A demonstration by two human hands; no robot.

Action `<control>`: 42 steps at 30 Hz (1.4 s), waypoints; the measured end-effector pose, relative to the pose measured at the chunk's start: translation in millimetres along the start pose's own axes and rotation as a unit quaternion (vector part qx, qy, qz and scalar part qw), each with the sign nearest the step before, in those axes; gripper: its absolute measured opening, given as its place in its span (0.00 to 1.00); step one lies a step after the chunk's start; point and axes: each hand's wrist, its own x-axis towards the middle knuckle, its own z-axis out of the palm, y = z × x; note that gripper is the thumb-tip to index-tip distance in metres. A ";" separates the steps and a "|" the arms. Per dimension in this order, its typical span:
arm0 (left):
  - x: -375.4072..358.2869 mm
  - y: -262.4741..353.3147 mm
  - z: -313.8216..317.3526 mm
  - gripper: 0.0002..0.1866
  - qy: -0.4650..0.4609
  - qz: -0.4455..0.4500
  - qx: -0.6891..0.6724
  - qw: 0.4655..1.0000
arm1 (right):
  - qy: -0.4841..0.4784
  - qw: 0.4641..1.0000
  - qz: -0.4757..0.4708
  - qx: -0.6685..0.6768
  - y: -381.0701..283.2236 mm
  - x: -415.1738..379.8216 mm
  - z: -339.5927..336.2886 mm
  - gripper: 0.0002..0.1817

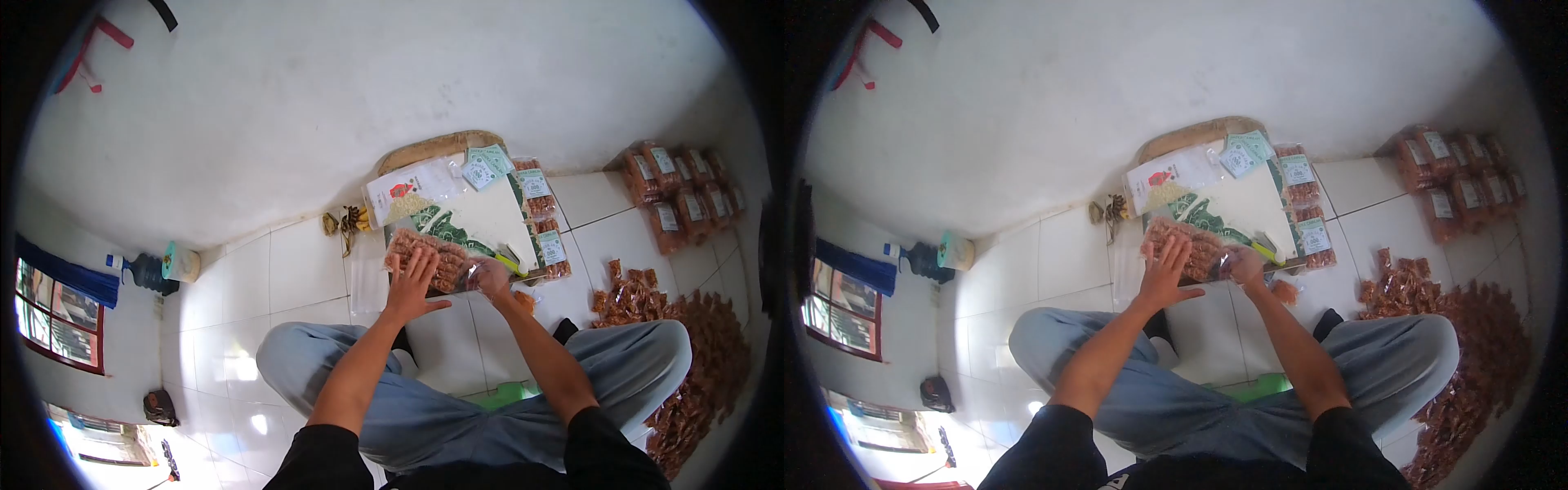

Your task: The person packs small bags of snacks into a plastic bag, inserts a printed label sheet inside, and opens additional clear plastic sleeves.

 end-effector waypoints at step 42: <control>43.2 -12.0 -131.9 0.39 -0.122 -0.045 0.050 0.990 | 0.152 0.833 -0.039 -0.531 -126.2 178.6 -127.4 0.31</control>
